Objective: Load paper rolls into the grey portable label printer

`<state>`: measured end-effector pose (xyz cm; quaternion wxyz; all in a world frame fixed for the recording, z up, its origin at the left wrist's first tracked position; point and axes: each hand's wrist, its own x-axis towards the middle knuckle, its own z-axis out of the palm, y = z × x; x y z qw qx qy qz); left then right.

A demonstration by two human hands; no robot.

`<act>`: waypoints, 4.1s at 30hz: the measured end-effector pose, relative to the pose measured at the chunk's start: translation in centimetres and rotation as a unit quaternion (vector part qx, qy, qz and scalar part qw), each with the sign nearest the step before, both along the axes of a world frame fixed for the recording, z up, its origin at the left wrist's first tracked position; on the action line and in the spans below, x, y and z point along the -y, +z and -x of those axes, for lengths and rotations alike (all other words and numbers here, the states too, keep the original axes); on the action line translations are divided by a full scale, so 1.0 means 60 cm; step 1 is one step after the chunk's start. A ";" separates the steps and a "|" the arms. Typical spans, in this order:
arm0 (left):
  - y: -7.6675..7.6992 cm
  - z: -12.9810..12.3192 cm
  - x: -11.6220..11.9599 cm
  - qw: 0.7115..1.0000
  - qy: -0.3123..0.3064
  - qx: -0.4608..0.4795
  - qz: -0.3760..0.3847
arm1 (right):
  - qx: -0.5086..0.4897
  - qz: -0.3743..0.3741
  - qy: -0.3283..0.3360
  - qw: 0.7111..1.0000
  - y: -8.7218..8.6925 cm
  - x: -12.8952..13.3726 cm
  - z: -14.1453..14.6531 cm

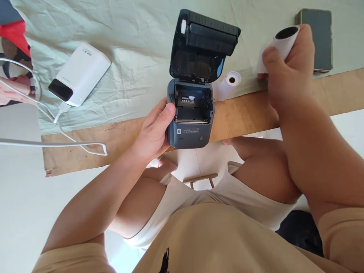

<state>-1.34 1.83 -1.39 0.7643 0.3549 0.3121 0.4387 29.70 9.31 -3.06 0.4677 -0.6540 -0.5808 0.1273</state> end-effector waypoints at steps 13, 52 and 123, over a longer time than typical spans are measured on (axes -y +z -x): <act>0.005 -0.003 0.001 1.000 0.012 -0.020 0.001 | 0.248 -0.025 0.030 0.968 0.043 0.054 0.019; 0.019 -0.010 0.005 0.998 0.011 -0.059 0.020 | 0.180 -0.010 0.255 0.950 0.020 0.108 0.077; 0.037 -0.004 0.024 0.993 0.047 -0.107 -0.008 | -0.089 0.052 0.391 0.915 0.018 0.112 0.148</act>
